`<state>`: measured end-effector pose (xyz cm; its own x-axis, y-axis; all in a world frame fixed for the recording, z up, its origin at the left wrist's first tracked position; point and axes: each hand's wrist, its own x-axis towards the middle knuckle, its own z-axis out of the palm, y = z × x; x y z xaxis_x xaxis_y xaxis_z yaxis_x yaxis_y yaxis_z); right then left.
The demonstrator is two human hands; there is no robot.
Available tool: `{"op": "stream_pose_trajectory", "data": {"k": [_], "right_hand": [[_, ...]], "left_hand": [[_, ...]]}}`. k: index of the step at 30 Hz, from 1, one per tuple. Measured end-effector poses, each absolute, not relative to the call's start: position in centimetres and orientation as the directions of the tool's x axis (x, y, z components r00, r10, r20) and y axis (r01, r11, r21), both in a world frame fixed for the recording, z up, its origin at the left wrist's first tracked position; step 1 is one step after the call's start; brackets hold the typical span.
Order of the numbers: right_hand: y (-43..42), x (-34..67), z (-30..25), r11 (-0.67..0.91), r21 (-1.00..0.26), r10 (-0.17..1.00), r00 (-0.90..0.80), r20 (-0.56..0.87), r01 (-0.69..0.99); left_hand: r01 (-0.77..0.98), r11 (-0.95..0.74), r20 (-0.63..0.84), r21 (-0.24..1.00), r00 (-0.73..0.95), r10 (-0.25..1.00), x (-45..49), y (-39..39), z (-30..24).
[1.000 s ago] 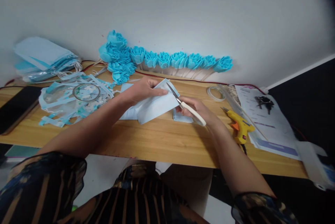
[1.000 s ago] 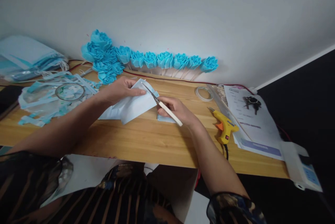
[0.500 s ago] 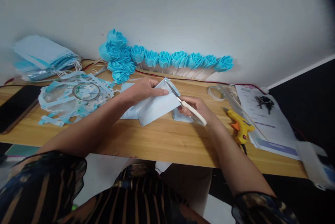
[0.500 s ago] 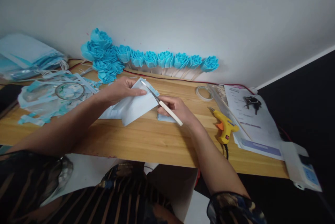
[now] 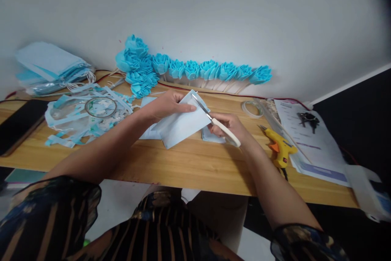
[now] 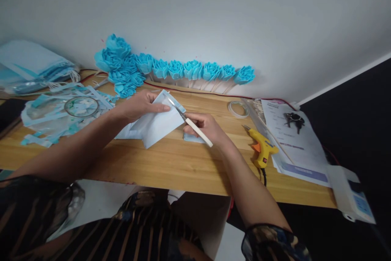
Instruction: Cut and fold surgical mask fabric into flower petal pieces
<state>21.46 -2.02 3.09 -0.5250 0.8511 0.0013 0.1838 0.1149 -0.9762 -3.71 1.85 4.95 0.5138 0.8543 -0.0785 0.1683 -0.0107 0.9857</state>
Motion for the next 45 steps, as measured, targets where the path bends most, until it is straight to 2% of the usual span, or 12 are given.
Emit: {"op": "stream_pose_trajectory", "data": {"k": [14, 21, 29, 45], "right_hand": [[-1.4, 22.2, 1.5, 0.059, -0.979, 0.876, -0.481, -0.042, 0.194], [-2.1, 21.5, 4.0, 0.180, -0.961, 0.811, -0.584, 0.024, 0.211], [-2.1, 21.3, 3.8, 0.152, -0.968, 0.818, -0.575, 0.011, 0.197], [-2.2, 21.0, 3.0, 0.098, -0.983, 0.855, -0.518, 0.003, 0.155]], "left_hand": [[0.147, -0.030, -0.045, 0.989, 0.482, 0.875, -3.6, 1.6, 5.7], [0.178, -0.011, -0.079, 0.984, 0.488, 0.869, -3.5, 1.5, 5.5], [0.173, 0.019, -0.103, 0.985, 0.490, 0.866, -3.3, 1.3, 5.3], [0.202, -0.026, -0.080, 0.979, 0.496, 0.865, -3.2, 1.6, 4.9]]}}
